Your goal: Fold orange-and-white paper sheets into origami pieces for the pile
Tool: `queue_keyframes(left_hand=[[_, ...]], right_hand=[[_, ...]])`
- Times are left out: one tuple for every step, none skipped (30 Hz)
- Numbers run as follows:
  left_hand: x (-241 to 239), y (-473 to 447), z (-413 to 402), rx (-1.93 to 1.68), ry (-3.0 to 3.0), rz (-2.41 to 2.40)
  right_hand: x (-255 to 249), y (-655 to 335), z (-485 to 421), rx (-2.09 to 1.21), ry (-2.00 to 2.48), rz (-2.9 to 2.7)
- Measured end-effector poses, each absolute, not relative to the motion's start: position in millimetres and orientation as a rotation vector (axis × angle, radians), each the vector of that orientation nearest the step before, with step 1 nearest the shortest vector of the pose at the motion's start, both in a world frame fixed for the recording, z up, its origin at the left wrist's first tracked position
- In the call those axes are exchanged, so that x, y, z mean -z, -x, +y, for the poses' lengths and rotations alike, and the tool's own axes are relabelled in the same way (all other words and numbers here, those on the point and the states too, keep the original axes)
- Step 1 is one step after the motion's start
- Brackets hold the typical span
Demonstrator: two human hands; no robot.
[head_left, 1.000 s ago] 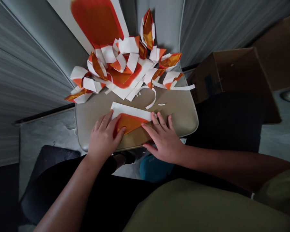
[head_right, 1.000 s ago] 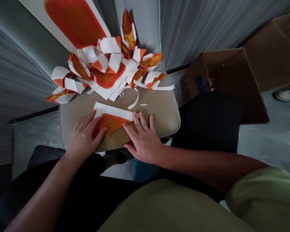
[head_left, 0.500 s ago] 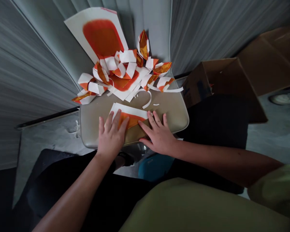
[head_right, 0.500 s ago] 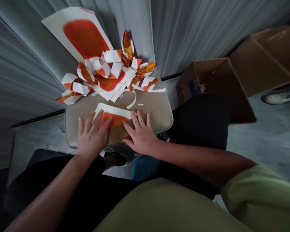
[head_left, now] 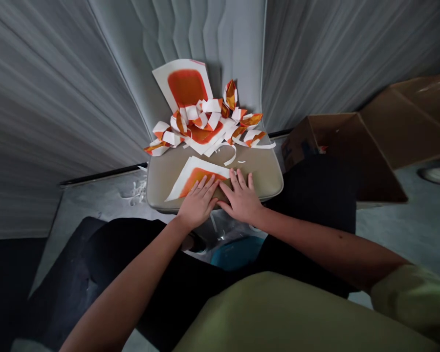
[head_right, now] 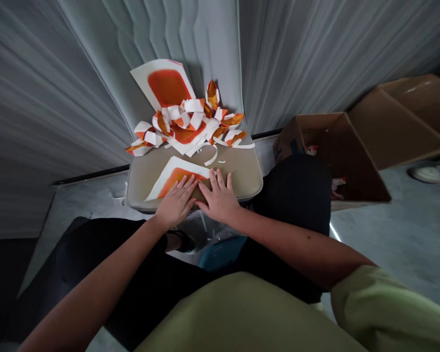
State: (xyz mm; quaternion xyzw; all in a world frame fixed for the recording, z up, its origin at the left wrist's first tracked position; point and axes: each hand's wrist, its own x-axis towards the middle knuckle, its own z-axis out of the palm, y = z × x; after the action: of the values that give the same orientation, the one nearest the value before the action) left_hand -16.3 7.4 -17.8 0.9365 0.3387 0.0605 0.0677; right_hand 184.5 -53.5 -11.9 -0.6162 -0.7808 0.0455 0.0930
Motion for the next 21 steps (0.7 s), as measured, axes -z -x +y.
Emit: queue_keyframes(left_hand=[[18.8,19.6,7.7,-0.171,-2.816,1.031],[19.4,24.1,7.8,-0.164,-2.811,1.047],[19.9,29.8,7.6,-0.16,-2.805,1.072],[20.1,36.3,7.0,-0.155,-2.8,1.109],[20.1,43.5,6.0,-0.143,-2.794,1.153],[19.9,51.0,4.6,-0.116,-2.786,1.205],[19.5,58.6,2.7,-0.08,-2.778,1.258],[19.0,66.1,0.7,-0.04,-2.769,1.309],[18.5,73.1,-1.6,-0.007,-2.76,1.353],[17.9,79.6,-3.8,0.016,-2.75,1.39],[17.4,85.5,-6.1,0.027,-2.741,1.421],[17.0,90.5,-8.3,0.03,-2.732,1.447],[16.6,94.8,-10.4,0.029,-2.723,1.469],[16.2,98.3,-12.3,0.029,-2.713,1.492],[15.8,101.1,-14.2,0.028,-2.703,1.515],[15.3,103.5,-15.9,0.027,-2.694,1.536],[14.6,105.7,-17.5,0.026,-2.684,1.555],[13.7,107.7,-19.1,0.024,-2.676,1.574],[12.6,109.7,-20.6,0.021,-2.668,1.591],[11.4,111.5,-22.1,0.017,-2.661,1.609],[10.2,113.1,-23.7,0.011,-2.653,1.628]], right_hand=[[12.4,-184.9,-53.4,-0.12,1.83,-2.32],[13.0,-185.4,-53.3,-0.108,1.831,-2.323],[13.6,-185.9,-53.1,-0.098,1.832,-2.327],[14.4,-186.2,-52.9,-0.091,1.831,-2.333],[15.2,-186.5,-52.5,-0.086,1.83,-2.338],[16.0,-186.7,-52.0,-0.082,1.831,-2.341],[16.8,-186.9,-51.5,-0.078,1.832,-2.34],[17.4,-187.0,-51.1,-0.073,1.833,-2.338],[17.8,-187.1,-50.6,-0.07,1.835,-2.335],[18.1,-187.1,-50.3,-0.069,1.839,-2.333],[18.1,-187.1,-50.1,-0.069,1.843,-2.333],[17.9,-187.2,-49.9,-0.07,1.846,-2.335],[17.7,-187.2,-49.8,-0.069,1.849,-2.337],[17.4,-187.2,-49.8,-0.068,1.851,-2.339],[17.3,-187.3,-49.8,-0.066,1.853,-2.339],[17.4,-187.3,-49.7,-0.062,1.853,-2.338],[17.6,-187.3,-49.6,-0.055,1.853,-2.336],[18.1,-187.3,-49.4,-0.046,1.853,-2.332],[18.7,-187.3,-49.1,-0.037,1.853,-2.329],[19.4,-187.2,-48.8,-0.027,1.853,-2.326],[20.0,-187.1,-48.5,-0.019,1.853,-2.324]])
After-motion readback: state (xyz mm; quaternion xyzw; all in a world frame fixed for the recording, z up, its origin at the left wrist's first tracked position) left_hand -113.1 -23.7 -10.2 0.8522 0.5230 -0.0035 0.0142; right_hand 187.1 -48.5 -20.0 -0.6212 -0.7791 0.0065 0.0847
